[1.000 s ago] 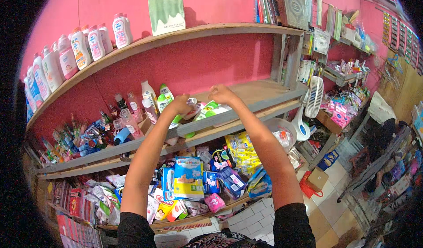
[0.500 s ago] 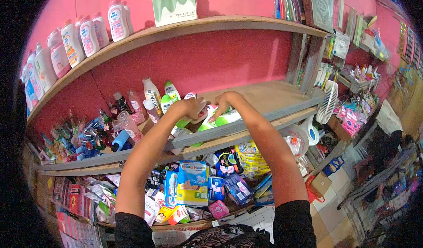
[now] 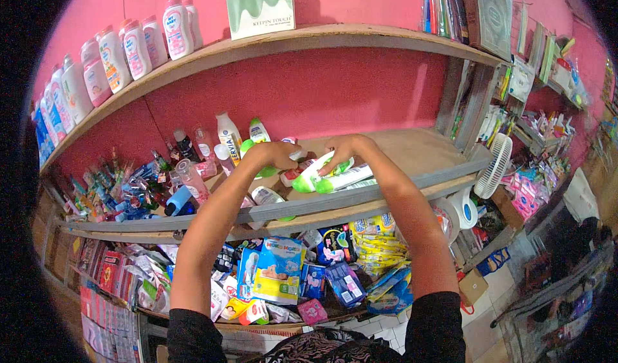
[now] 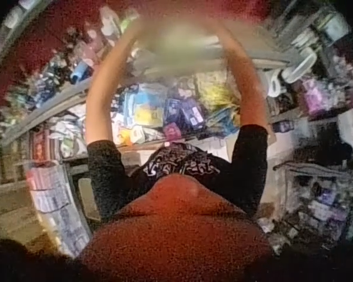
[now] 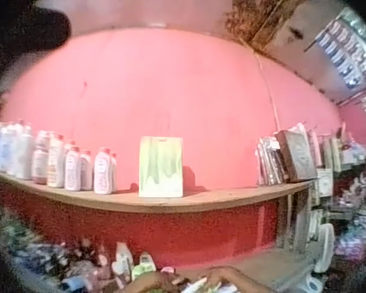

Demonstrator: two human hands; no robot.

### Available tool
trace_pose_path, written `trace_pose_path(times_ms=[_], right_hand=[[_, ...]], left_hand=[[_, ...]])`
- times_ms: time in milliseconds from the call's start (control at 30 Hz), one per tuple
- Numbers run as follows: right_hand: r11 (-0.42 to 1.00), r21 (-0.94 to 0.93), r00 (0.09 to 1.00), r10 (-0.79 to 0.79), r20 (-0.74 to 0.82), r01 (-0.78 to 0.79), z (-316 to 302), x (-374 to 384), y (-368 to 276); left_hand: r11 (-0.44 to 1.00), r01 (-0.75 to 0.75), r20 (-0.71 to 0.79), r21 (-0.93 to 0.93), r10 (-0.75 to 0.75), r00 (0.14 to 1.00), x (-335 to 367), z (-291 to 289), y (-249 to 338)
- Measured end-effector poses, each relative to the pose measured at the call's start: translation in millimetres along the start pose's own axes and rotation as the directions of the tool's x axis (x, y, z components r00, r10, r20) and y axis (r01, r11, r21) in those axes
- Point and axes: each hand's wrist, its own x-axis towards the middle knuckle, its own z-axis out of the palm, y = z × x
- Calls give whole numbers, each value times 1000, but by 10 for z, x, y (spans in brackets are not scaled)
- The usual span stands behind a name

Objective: Removing various bottles of lotion and shampoo from a shelf and placing them into a cardboard box.

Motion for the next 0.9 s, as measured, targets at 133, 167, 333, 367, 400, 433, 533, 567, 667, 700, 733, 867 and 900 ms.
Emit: trace_pose_path(times_ms=[133, 167, 333, 367, 400, 433, 533, 567, 667, 700, 733, 867, 900], right_hand=[[992, -36, 988, -127, -87, 124, 23, 75, 190], [982, -48, 974, -187, -124, 183, 10, 73, 221], [981, 25, 976, -186, -110, 190, 6, 61, 210], [983, 26, 975, -176, -132, 181, -14, 16, 212], [981, 23, 974, -190, -127, 194, -36, -2, 155], [975, 71, 972, -199, -124, 209, -69, -31, 104], [985, 36, 971, -158, -179, 167, -127, -277, 172], [981, 26, 955, -179, -235, 191, -148, -302, 178], [969, 70, 930, -204, -304, 236, -171, -356, 187], [959, 130, 926, -200, -320, 252, -172, -369, 187], [945, 188, 922, -196, -335, 270, -176, -384, 187], [841, 474, 931, -90, -354, 261, -145, -552, 177], [812, 488, 916, -135, -377, 321, -142, -558, 206]], left_hand=[[988, 128, 48, -92, -124, 991, -60, -80, 116], [974, 201, 27, -100, -199, 980, -90, -112, 156], [984, 132, -59, -123, -140, 988, -250, -125, 182], [990, 93, -76, -104, -101, 992, -203, -116, 166], [988, 107, -75, -107, -116, 990, -197, -91, 83], [978, 104, -99, -178, -123, 987, -195, -77, -4], [968, 83, -184, -235, -129, 975, -269, -200, 208], [968, 37, -235, -246, -97, 967, -325, -233, 184], [965, -13, -333, -262, -77, 940, -484, -299, 128], [939, -40, -361, -341, -91, 928, -538, -319, 119], [907, -69, -388, -416, -109, 915, -599, -329, 113], [752, -267, -514, -602, -110, 851, -902, -342, 208], [745, -282, -553, -605, -138, 822, -971, -343, 269]])
